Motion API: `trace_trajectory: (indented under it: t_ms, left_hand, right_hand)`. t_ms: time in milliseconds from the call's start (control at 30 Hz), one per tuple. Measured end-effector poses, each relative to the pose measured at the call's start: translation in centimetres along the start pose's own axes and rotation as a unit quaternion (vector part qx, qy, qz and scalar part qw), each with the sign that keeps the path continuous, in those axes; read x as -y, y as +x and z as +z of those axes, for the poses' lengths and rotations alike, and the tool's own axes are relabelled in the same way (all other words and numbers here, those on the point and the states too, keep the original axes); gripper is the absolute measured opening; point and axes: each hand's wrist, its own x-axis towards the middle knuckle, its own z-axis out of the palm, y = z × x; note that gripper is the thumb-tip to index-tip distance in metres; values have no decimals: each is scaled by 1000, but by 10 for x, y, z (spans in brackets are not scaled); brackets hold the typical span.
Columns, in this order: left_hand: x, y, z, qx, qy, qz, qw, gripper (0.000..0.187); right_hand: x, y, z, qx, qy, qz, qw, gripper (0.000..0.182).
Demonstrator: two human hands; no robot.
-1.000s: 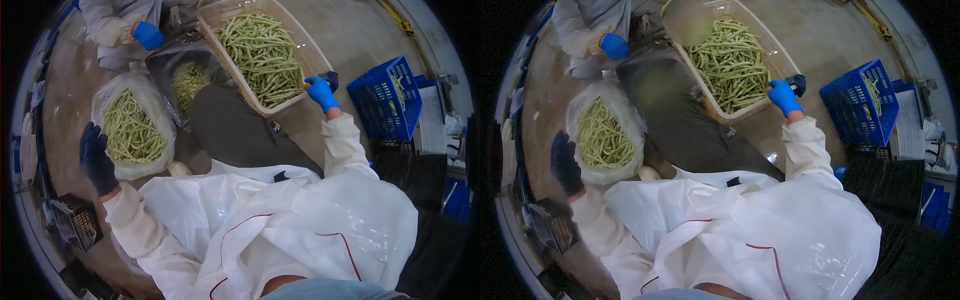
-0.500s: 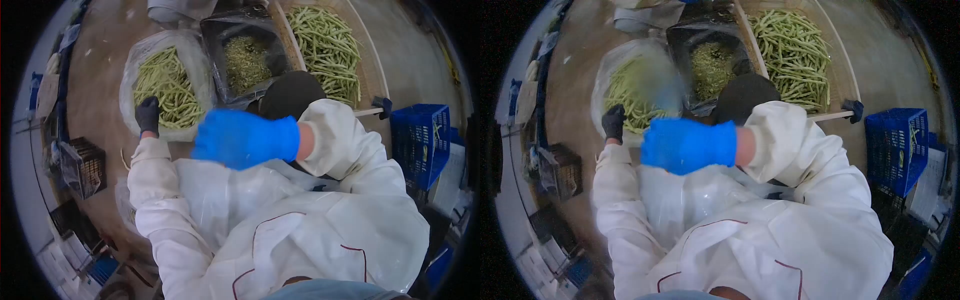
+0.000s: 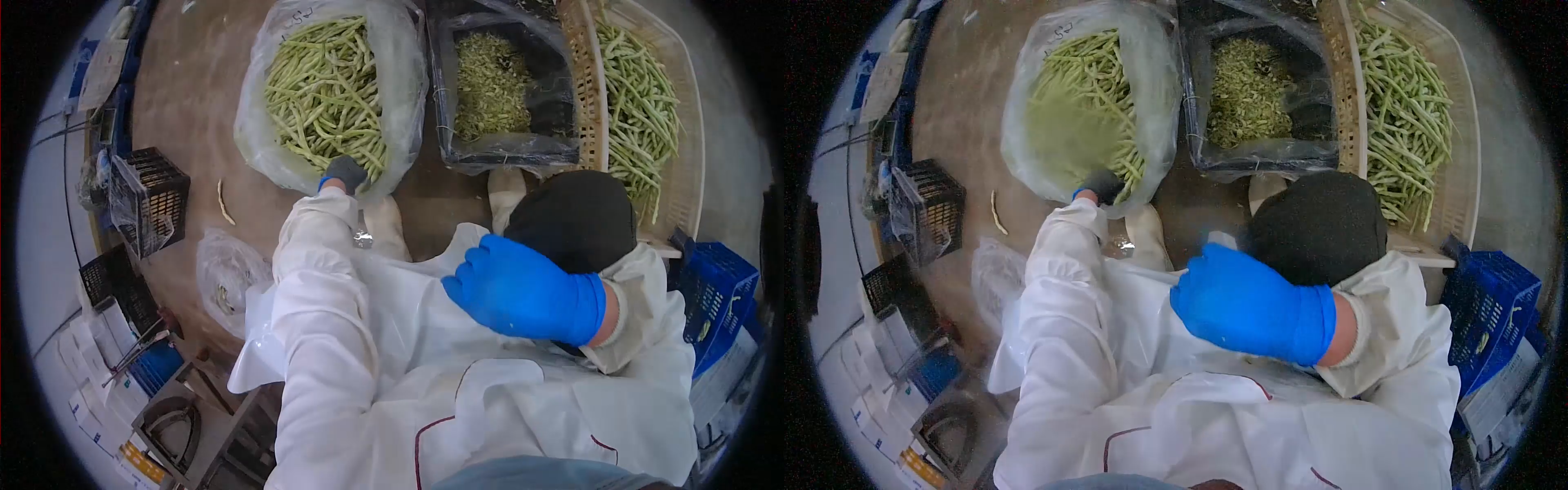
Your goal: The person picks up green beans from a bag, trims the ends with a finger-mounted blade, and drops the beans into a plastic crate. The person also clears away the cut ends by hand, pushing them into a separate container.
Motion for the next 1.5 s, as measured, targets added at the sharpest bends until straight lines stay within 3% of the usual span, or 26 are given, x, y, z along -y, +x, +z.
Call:
trace_trajectory:
  t_ms: [33,100,133,200,267,367,433,567,733,800,833,933,1033,1100,1200,1233,1300,1333,1367,1500]
  left_hand:
    - [4,13,-16,7,-20,5,1000,40]
    - [6,24,-29,-114,-26,22,993,38]
    - [2,28,-31,-241,-12,36,970,37]
    - [-18,27,-45,-341,41,54,937,38]
    - [-51,19,-77,-294,119,62,946,44]
    - [-42,68,-43,-398,134,92,903,61]
    - [-46,64,-74,-334,111,-26,936,77]
    - [-34,67,-124,-197,-47,-179,963,121]
    - [-39,67,-131,-228,-63,-171,956,119]
    - [-67,32,-148,-180,-45,-201,962,116]
    - [-51,48,-118,-219,-21,-178,959,108]
    - [-17,88,-35,-310,71,-141,938,82]
    - [-24,83,9,-344,159,-132,916,56]
    - [-46,53,13,-323,188,-123,920,47]
    - [-46,51,21,-345,130,-103,924,47]
    - [-41,63,18,-263,82,-155,949,55]
    - [-33,82,7,-380,14,-119,917,66]
    - [-29,86,0,-382,-8,-118,917,79]
    - [-28,88,-13,-384,-29,-116,916,92]
    - [-46,78,-91,-228,87,-157,957,103]
  right_hand:
    - [-1,0,-5,1,10,-8,1000,9]
    - [-1,-1,-7,15,35,4,999,14]
    - [0,0,-8,21,46,10,999,17]
    - [1,1,-13,73,39,5,997,29]
    - [-2,1,-15,107,44,-6,993,32]
    - [-8,5,-21,149,58,-3,987,35]
    - [-12,3,-19,147,55,-6,988,40]
    - [-22,7,-23,131,122,21,984,23]
    - [-25,10,-24,138,159,38,977,25]
    - [-22,12,-30,231,96,-4,968,46]
    - [-20,13,-32,275,62,-26,959,59]
    - [-20,16,-37,274,85,-13,958,57]
    - [-17,9,-29,146,96,5,985,20]
    - [-16,6,-26,132,94,12,987,20]
    - [-15,1,-25,127,104,23,986,20]
    - [-16,1,-25,126,109,26,986,20]
    - [-18,3,-31,218,112,20,969,44]
    - [-19,4,-33,263,113,18,958,59]
    - [-21,4,-34,267,118,18,956,60]
    - [-26,4,-34,278,120,22,953,63]
